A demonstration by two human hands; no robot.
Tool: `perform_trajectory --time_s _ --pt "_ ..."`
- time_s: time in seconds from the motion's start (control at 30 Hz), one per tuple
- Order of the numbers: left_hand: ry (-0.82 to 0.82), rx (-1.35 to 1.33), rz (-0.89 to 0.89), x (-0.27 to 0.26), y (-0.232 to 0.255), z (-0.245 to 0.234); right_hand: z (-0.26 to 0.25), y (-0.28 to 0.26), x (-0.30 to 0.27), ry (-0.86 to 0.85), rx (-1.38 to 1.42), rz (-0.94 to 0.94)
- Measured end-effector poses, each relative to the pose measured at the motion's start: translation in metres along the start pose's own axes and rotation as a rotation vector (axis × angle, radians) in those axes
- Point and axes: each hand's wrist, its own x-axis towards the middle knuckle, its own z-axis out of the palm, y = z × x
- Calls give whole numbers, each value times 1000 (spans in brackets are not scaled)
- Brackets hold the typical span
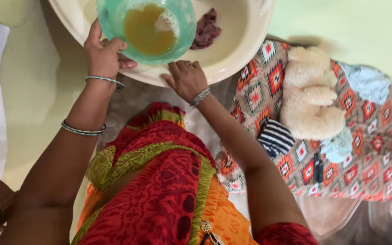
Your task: The person cleans a sink and a small bowl using a toothbrush and a cloth.
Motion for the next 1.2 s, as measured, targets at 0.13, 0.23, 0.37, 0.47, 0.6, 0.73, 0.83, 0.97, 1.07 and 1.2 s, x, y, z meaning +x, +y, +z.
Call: perform_trajectory --time_s 0.13,0.23,0.37,0.47,0.6,0.73,0.83,0.97,1.07,1.2 --pt "52 37 37 -8 14 -9 -7 50 -2 93 -69 -397" --pt "71 41 92 -15 24 -14 -23 70 -7 -175 -62 -343" --pt "163 41 153 -30 35 -16 -22 50 9 -316 -91 -259" --pt "255 38 154 -41 39 -17 -6 17 32 -260 -23 -277" --pt "325 -10 187 -54 42 -14 3 -27 74 -212 86 -347" --pt "397 -43 231 -63 51 -13 9 -58 117 -191 206 -431" --pt "428 -35 253 -78 58 -15 29 -73 143 -200 435 -461" --pt "496 5 259 -102 62 -22 26 -67 150 -331 638 -536" --pt "569 53 242 -127 56 -34 5 -44 128 -387 369 -653" --pt "633 36 179 -166 44 -46 -5 -36 138 -434 26 -842"
